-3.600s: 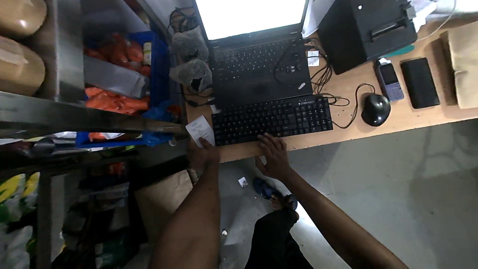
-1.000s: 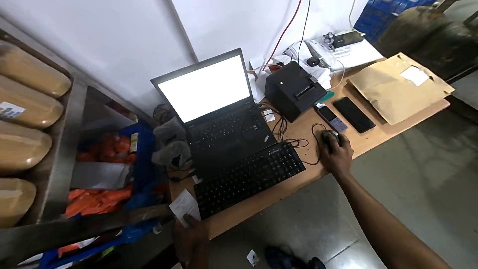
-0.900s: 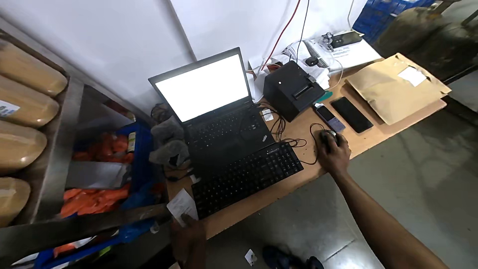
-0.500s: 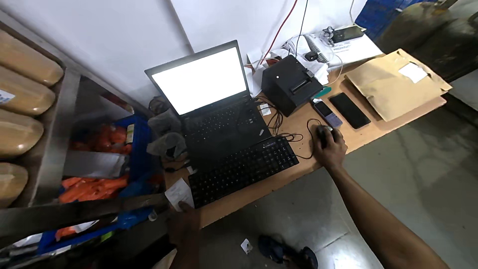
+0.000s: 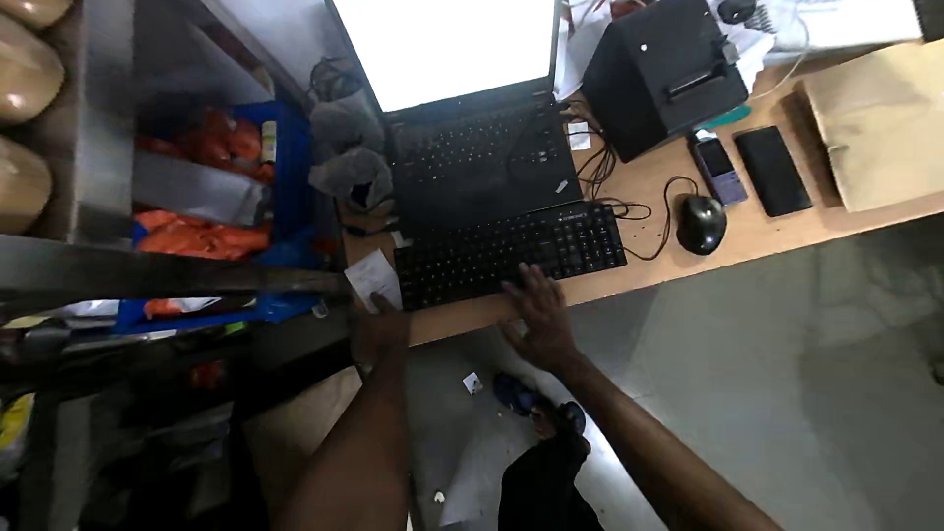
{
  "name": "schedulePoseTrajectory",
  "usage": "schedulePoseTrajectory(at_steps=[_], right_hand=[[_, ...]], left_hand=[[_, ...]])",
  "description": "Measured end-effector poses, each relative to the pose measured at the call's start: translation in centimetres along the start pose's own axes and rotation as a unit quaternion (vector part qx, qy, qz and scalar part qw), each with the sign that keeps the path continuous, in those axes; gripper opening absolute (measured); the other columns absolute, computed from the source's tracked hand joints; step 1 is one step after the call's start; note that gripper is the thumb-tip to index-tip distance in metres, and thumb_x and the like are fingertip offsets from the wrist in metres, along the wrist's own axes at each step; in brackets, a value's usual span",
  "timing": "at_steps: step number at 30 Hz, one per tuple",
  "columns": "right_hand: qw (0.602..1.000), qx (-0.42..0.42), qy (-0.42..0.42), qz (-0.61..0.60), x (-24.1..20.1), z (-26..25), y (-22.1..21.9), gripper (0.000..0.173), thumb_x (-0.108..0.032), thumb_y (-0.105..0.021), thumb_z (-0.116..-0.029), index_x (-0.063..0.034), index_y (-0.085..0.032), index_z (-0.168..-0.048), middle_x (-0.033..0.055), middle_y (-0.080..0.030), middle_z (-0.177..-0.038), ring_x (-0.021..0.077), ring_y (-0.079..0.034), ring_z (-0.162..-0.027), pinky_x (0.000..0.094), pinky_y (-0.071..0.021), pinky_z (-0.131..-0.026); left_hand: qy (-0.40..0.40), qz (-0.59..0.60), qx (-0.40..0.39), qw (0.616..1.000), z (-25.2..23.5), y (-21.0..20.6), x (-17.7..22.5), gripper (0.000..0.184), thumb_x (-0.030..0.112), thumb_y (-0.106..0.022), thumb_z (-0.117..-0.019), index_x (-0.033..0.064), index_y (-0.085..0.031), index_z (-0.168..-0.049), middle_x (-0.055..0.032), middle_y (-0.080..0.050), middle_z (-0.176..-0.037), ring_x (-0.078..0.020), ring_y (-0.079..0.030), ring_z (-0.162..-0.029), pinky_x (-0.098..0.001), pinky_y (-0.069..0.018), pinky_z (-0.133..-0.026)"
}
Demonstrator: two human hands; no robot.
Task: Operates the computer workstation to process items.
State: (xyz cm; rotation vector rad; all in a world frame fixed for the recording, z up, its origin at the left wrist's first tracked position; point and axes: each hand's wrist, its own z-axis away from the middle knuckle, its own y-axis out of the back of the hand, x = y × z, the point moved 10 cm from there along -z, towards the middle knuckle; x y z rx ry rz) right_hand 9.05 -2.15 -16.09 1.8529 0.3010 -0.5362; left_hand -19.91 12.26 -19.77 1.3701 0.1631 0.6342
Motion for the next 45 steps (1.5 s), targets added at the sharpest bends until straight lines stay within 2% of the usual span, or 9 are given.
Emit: schedulePoseTrajectory(at_steps=[5, 10, 16, 23, 29, 32, 36, 39, 45], right_hand=[[0.998, -0.048, 0.038, 0.023, -2.6, -0.8, -4.0, 0.05, -0.052, -0.051, -0.1017, -0.0298, -0.059, -0.146, 0.005, -0.036, -0.166, 0.029, -0.027, -0.156, 0.058, -0.0217, -0.124], [0.998, -0.012, 0.051, 0.033, -3.9, -3.4, -2.3, 0.051, -0.053, -0.053, -0.0994, -0.0271, -0.062, -0.143, 0.0077, -0.039, -0.164, 0.0305, -0.027, -0.155, 0.0577, -0.0204, -0.124], [0.991, -0.114, 0.033, 0.058, -5.3, -7.7, -5.9, 0.059, -0.058, -0.046, -0.1015, -0.0235, -0.057, -0.148, 0.0038, -0.029, -0.169, 0.0302, -0.018, -0.158, 0.0584, -0.013, -0.126], [0.998, 0.036, -0.055, 0.023, -0.6, -5.6, -1.2, 0.043, -0.046, -0.057, -0.0971, -0.0175, -0.073, -0.126, 0.0142, -0.049, -0.156, 0.0386, -0.038, -0.149, 0.0636, -0.0299, -0.117], [0.998, 0.005, -0.042, 0.053, 0.1, -6.7, -1.8, 0.049, -0.053, -0.051, -0.0997, -0.0217, -0.07, -0.132, 0.0097, -0.044, -0.161, 0.0341, -0.032, -0.153, 0.0595, -0.0234, -0.122], [0.998, -0.001, -0.051, 0.031, 0.4, -7.2, -0.2, 0.049, -0.054, -0.051, -0.1007, -0.0217, -0.07, -0.133, 0.0081, -0.042, -0.163, 0.0322, -0.031, -0.154, 0.0608, -0.0215, -0.123], [0.972, 0.106, -0.204, 0.038, 9.2, -6.6, 8.3, 0.051, -0.047, -0.059, -0.0984, -0.0158, -0.066, -0.138, 0.017, -0.047, -0.156, 0.0405, -0.043, -0.144, 0.0665, -0.033, -0.115], [0.932, 0.157, -0.295, 0.136, 19.4, -4.0, 14.3, 0.063, -0.05, -0.057, -0.0968, -0.0084, -0.058, -0.143, 0.026, -0.042, -0.157, 0.0504, -0.04, -0.143, 0.0713, -0.0292, -0.114], [0.937, 0.165, -0.257, 0.168, 27.4, -1.8, 17.0, 0.066, -0.048, -0.063, -0.091, -0.0124, -0.056, -0.146, 0.0274, -0.049, -0.148, 0.0507, -0.05, -0.132, 0.0699, -0.0412, -0.104]], left_hand=[[0.001, -0.002, 0.01, 1.0, -0.2, -0.1, -0.2, 0.064, 0.052, -0.037, -0.1081, 0.0041, -0.049, -0.149, -0.0248, -0.062, -0.137, -0.0417, -0.062, -0.125, -0.0629, -0.0487, -0.102], [0.023, -0.018, 0.008, 1.0, 0.0, 0.1, -0.1, 0.064, 0.054, -0.036, -0.1075, 0.0078, -0.049, -0.149, -0.0238, -0.063, -0.136, -0.0422, -0.063, -0.122, -0.0648, -0.0493, -0.098], [0.017, -0.014, 0.027, 0.999, -0.4, -0.1, -0.1, 0.063, 0.053, -0.035, -0.108, 0.0081, -0.048, -0.15, -0.0229, -0.062, -0.138, -0.0409, -0.063, -0.124, -0.0636, -0.0494, -0.099], [0.013, 0.005, 0.003, 1.0, -0.1, -0.2, 0.1, 0.068, 0.055, -0.033, -0.1078, 0.0046, -0.043, -0.153, -0.0266, -0.055, -0.145, -0.0445, -0.057, -0.13, -0.067, -0.0449, -0.103], [0.022, -0.01, 0.02, 1.0, -0.5, -0.2, 0.1, 0.065, 0.055, -0.034, -0.1076, 0.0078, -0.048, -0.15, -0.0229, -0.06, -0.14, -0.0412, -0.062, -0.125, -0.0642, -0.0488, -0.099], [-0.02, -0.013, 0.018, 1.0, 0.2, 0.4, 0.7, 0.062, 0.048, -0.036, -0.1092, 0.0023, -0.046, -0.151, -0.0264, -0.058, -0.141, -0.043, -0.062, -0.125, -0.0634, -0.0487, -0.102], [-0.064, -0.001, 0.035, 0.997, 0.7, 1.2, 1.5, 0.061, 0.043, -0.04, -0.1094, 0.0004, -0.045, -0.152, -0.0269, -0.057, -0.144, -0.0431, -0.061, -0.128, -0.0618, -0.0488, -0.104], [-0.057, 0.02, 0.046, 0.997, 0.1, 0.7, 1.2, 0.061, 0.045, -0.041, -0.1091, 0.002, -0.045, -0.153, -0.0264, -0.055, -0.146, -0.0429, -0.058, -0.131, -0.0619, -0.0457, -0.108], [-0.066, 0.034, 0.044, 0.996, 0.4, 1.4, 1.3, 0.062, 0.043, -0.044, -0.1083, -0.0031, -0.046, -0.15, -0.0288, -0.055, -0.144, -0.0429, -0.058, -0.132, -0.0587, -0.0476, -0.108]])
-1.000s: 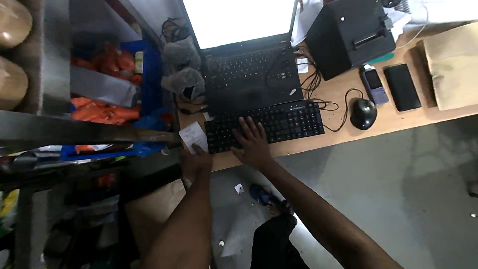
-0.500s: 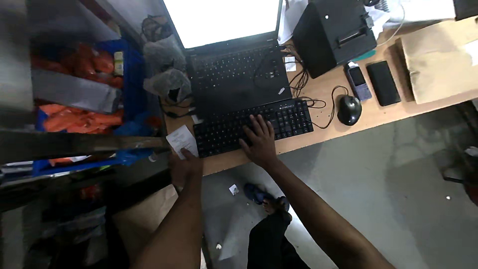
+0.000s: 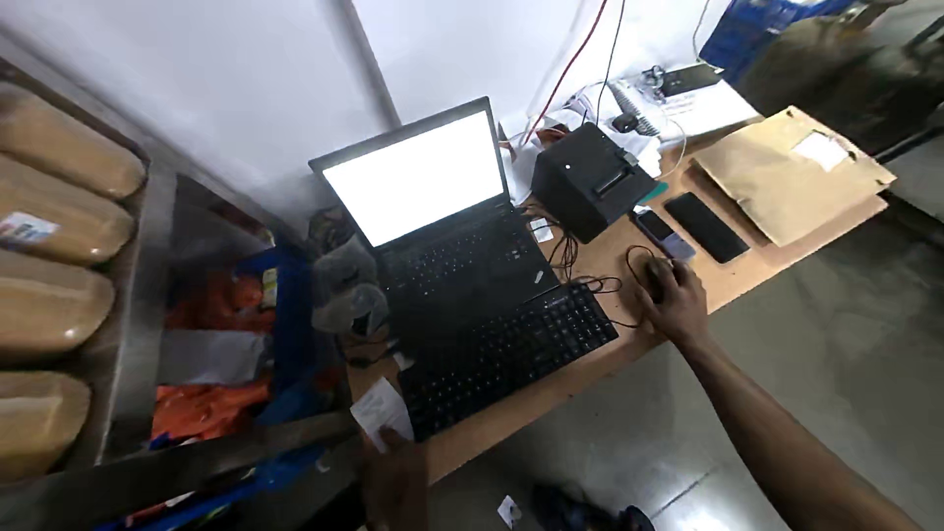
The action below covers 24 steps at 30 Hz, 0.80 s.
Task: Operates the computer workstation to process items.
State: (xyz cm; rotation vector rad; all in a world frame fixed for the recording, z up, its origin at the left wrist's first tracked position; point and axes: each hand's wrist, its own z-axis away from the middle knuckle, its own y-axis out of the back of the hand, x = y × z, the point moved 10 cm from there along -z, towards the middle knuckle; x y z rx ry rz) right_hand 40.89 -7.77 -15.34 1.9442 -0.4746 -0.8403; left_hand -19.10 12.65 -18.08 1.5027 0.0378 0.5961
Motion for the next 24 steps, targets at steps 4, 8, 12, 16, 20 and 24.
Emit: schedulePoseTrajectory(at_steps=[4, 8, 12, 16, 20, 24], right_hand=[[1.0, 0.024, -0.003, -0.016, 1.3, 0.1, 0.1, 0.058, -0.043, -0.063, -0.0918, -0.0109, -0.06, -0.141, 0.0282, -0.048, -0.149, 0.0518, -0.049, -0.133, 0.0695, -0.0431, -0.103], [0.999, 0.029, -0.029, -0.011, 2.0, 0.4, -0.8, 0.059, -0.047, -0.053, -0.0952, -0.0114, -0.059, -0.143, 0.0287, -0.052, -0.145, 0.05, -0.052, -0.13, 0.0687, -0.045, -0.099], [0.999, 0.029, -0.035, -0.022, 2.4, 0.6, -0.8, 0.053, -0.041, -0.053, -0.0963, -0.0115, -0.062, -0.139, 0.0276, -0.052, -0.145, 0.0481, -0.054, -0.129, 0.0674, -0.046, -0.098], [0.998, 0.032, -0.036, -0.036, 2.4, 0.6, -0.8, 0.048, -0.033, -0.056, -0.096, -0.0096, -0.064, -0.137, 0.0273, -0.052, -0.144, 0.047, -0.054, -0.129, 0.0657, -0.047, -0.099], [0.998, 0.048, -0.018, -0.041, 2.2, 0.7, -0.6, 0.044, -0.032, -0.055, -0.0977, -0.0099, -0.066, -0.134, 0.0267, -0.053, -0.142, 0.0457, -0.055, -0.128, 0.0636, -0.0482, -0.098], [0.998, 0.049, -0.006, -0.04, 2.3, 0.7, -0.7, 0.043, -0.031, -0.055, -0.0973, -0.0106, -0.066, -0.134, 0.0257, -0.053, -0.142, 0.0442, -0.054, -0.129, 0.0622, -0.0479, -0.099]], left_hand=[[0.003, 0.001, -0.002, 1.0, 0.0, -0.3, -0.1, 0.06, 0.043, -0.045, -0.1083, 0.0006, -0.046, -0.151, -0.027, -0.056, -0.144, -0.0421, -0.058, -0.131, -0.0588, -0.0474, -0.108], [0.028, -0.029, -0.013, 0.999, 0.1, -0.5, -0.3, 0.062, 0.047, -0.04, -0.1086, 0.0034, -0.045, -0.153, -0.0248, -0.06, -0.141, -0.0407, -0.063, -0.125, -0.0592, -0.0509, -0.103], [0.031, -0.02, 0.012, 0.999, 0.0, -1.2, -1.0, 0.062, 0.046, -0.04, -0.1087, 0.0015, -0.047, -0.151, -0.0252, -0.061, -0.14, -0.0402, -0.063, -0.125, -0.0587, -0.0507, -0.103], [0.03, -0.025, 0.011, 0.999, 0.2, -1.0, -1.0, 0.064, 0.048, -0.039, -0.1085, -0.0002, -0.048, -0.149, -0.0264, -0.062, -0.137, -0.0416, -0.064, -0.124, -0.0598, -0.0517, -0.101], [0.012, 0.004, 0.02, 1.0, 0.5, -0.4, -0.3, 0.061, 0.043, -0.043, -0.1088, -0.0033, -0.048, -0.148, -0.0283, -0.061, -0.137, -0.0425, -0.063, -0.125, -0.0593, -0.05, -0.104], [0.009, -0.006, 0.025, 1.0, 0.3, -0.5, -0.6, 0.061, 0.044, -0.043, -0.1087, -0.0034, -0.05, -0.146, -0.0279, -0.061, -0.136, -0.0425, -0.063, -0.124, -0.0594, -0.0509, -0.103]])
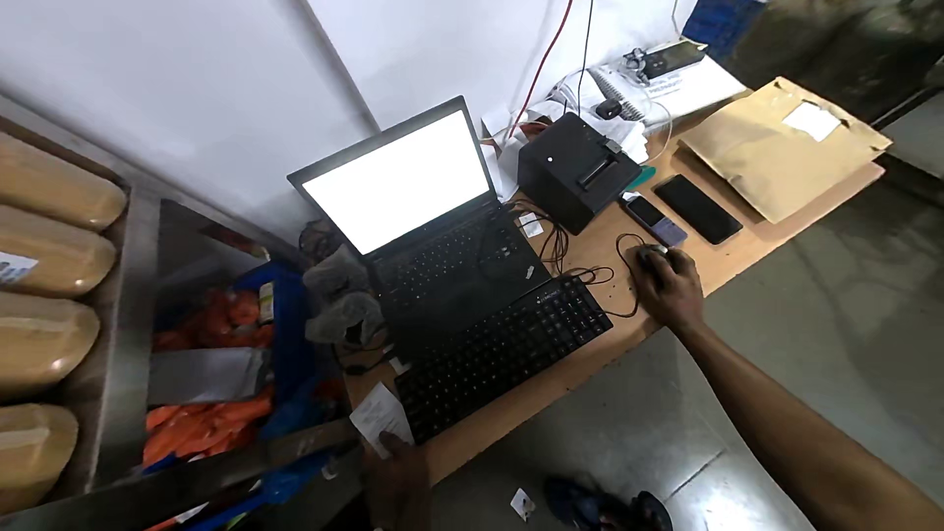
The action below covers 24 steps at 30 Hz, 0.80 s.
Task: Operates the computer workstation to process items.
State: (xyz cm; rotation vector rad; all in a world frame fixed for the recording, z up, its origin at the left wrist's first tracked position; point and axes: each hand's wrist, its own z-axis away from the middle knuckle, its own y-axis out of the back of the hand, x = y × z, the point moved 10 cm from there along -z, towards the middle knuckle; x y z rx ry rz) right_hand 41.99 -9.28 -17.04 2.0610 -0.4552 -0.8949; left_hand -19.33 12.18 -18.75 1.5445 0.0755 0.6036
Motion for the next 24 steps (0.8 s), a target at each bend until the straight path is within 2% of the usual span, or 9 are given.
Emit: schedulePoseTrajectory(at_steps=[11, 16, 20, 24], right_hand=[[1.0, -0.001, 0.002, -0.004, -0.18, -0.05, 0.08, 0.043, -0.031, -0.056, -0.0962, -0.0103, -0.067, -0.132, 0.0262, -0.054, -0.141, 0.0456, -0.055, -0.126, 0.0644, -0.0476, -0.097], [1.0, 0.001, -0.013, 0.008, -0.13, 0.1, 0.35, 0.047, -0.032, -0.056, -0.095, -0.0128, -0.064, -0.137, 0.0272, -0.053, -0.142, 0.049, -0.055, -0.124, 0.0692, -0.0451, -0.092], [1.0, 0.004, -0.02, 0.012, -0.02, 0.16, 0.52, 0.044, -0.032, -0.057, -0.093, -0.0131, -0.067, -0.132, 0.0251, -0.055, -0.141, 0.0474, -0.056, -0.122, 0.0684, -0.0451, -0.091], [1.0, 0.008, -0.008, 0.011, -0.06, 0.28, 0.61, 0.043, -0.032, -0.058, -0.0917, -0.0127, -0.068, -0.129, 0.0246, -0.056, -0.139, 0.0467, -0.057, -0.121, 0.0677, -0.0465, -0.088]], left_hand=[[0.007, -0.01, -0.032, 0.999, 0.23, 0.43, 0.47, 0.061, 0.045, -0.041, -0.1089, 0.0037, -0.043, -0.154, -0.0246, -0.058, -0.144, -0.0407, -0.06, -0.129, -0.0598, -0.0488, -0.105], [0.014, -0.005, -0.023, 1.0, 0.09, 0.15, 0.18, 0.06, 0.045, -0.042, -0.1088, 0.0031, -0.046, -0.152, -0.0246, -0.06, -0.14, -0.0404, -0.062, -0.126, -0.0599, -0.0498, -0.103], [0.002, -0.014, -0.017, 1.0, 0.11, 0.31, 0.57, 0.06, 0.044, -0.041, -0.1093, 0.0012, -0.047, -0.15, -0.0252, -0.061, -0.138, -0.0408, -0.063, -0.124, -0.0599, -0.0509, -0.102], [-0.01, -0.004, -0.008, 1.0, 0.1, 0.41, 0.76, 0.058, 0.041, -0.042, -0.1096, 0.0051, -0.044, -0.155, -0.0243, -0.059, -0.142, -0.0414, -0.061, -0.127, -0.0619, -0.0491, -0.103]])
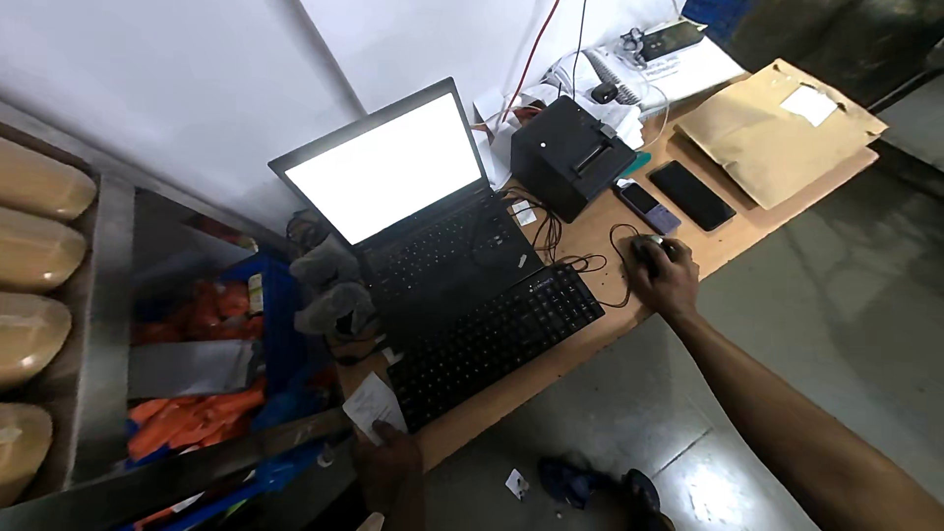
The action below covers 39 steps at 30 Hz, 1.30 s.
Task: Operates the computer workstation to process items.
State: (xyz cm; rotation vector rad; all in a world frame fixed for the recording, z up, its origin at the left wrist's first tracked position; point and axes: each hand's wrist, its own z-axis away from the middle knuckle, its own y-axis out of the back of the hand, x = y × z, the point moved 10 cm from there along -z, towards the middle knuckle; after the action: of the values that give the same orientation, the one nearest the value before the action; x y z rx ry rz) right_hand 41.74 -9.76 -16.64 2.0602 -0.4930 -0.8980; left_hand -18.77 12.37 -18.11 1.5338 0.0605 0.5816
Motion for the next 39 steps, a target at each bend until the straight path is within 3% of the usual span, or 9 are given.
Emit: schedulePoseTrajectory(at_steps=[11, 19, 33, 39], right_hand=[[1.0, 0.005, -0.003, 0.001, 0.5, 0.01, -0.31, 0.042, -0.033, -0.057, -0.0922, -0.0145, -0.069, -0.128, 0.0225, -0.058, -0.137, 0.0444, -0.057, -0.122, 0.0657, -0.0461, -0.091], [1.0, -0.001, -0.019, -0.016, 0.07, -0.16, 0.12, 0.042, -0.03, -0.058, -0.0949, -0.0089, -0.066, -0.131, 0.0262, -0.055, -0.139, 0.0476, -0.055, -0.125, 0.0674, -0.0449, -0.097], [1.0, -0.004, -0.003, -0.009, 0.6, -0.17, -0.62, 0.039, -0.026, -0.061, -0.0951, -0.0119, -0.068, -0.131, 0.0247, -0.055, -0.14, 0.0453, -0.055, -0.126, 0.0656, -0.0462, -0.097], [1.0, -0.008, -0.009, -0.007, 0.58, -0.24, -0.68, 0.039, -0.027, -0.059, -0.0964, -0.0126, -0.067, -0.132, 0.0242, -0.054, -0.142, 0.0454, -0.054, -0.127, 0.0654, -0.046, -0.096]], left_hand=[[0.021, -0.017, -0.002, 1.0, -0.03, -0.05, -0.32, 0.06, 0.045, -0.042, -0.1085, 0.0025, -0.047, -0.151, -0.0243, -0.061, -0.139, -0.04, -0.063, -0.125, -0.06, -0.0512, -0.101], [0.027, -0.016, -0.012, 0.999, -0.02, 0.04, -0.37, 0.061, 0.046, -0.042, -0.1085, -0.0003, -0.047, -0.149, -0.0248, -0.063, -0.136, -0.0403, -0.065, -0.121, -0.0597, -0.0524, -0.099], [0.029, -0.025, -0.007, 0.999, -0.18, -0.48, -0.68, 0.063, 0.047, -0.04, -0.1088, 0.0018, -0.043, -0.153, -0.0247, -0.062, -0.138, -0.0403, -0.063, -0.125, -0.0598, -0.0511, -0.102], [0.027, -0.004, 0.003, 1.0, -0.25, -0.37, -0.71, 0.061, 0.045, -0.043, -0.1084, 0.0011, -0.046, -0.151, -0.0251, -0.061, -0.139, -0.0405, -0.063, -0.125, -0.0603, -0.0496, -0.103]])
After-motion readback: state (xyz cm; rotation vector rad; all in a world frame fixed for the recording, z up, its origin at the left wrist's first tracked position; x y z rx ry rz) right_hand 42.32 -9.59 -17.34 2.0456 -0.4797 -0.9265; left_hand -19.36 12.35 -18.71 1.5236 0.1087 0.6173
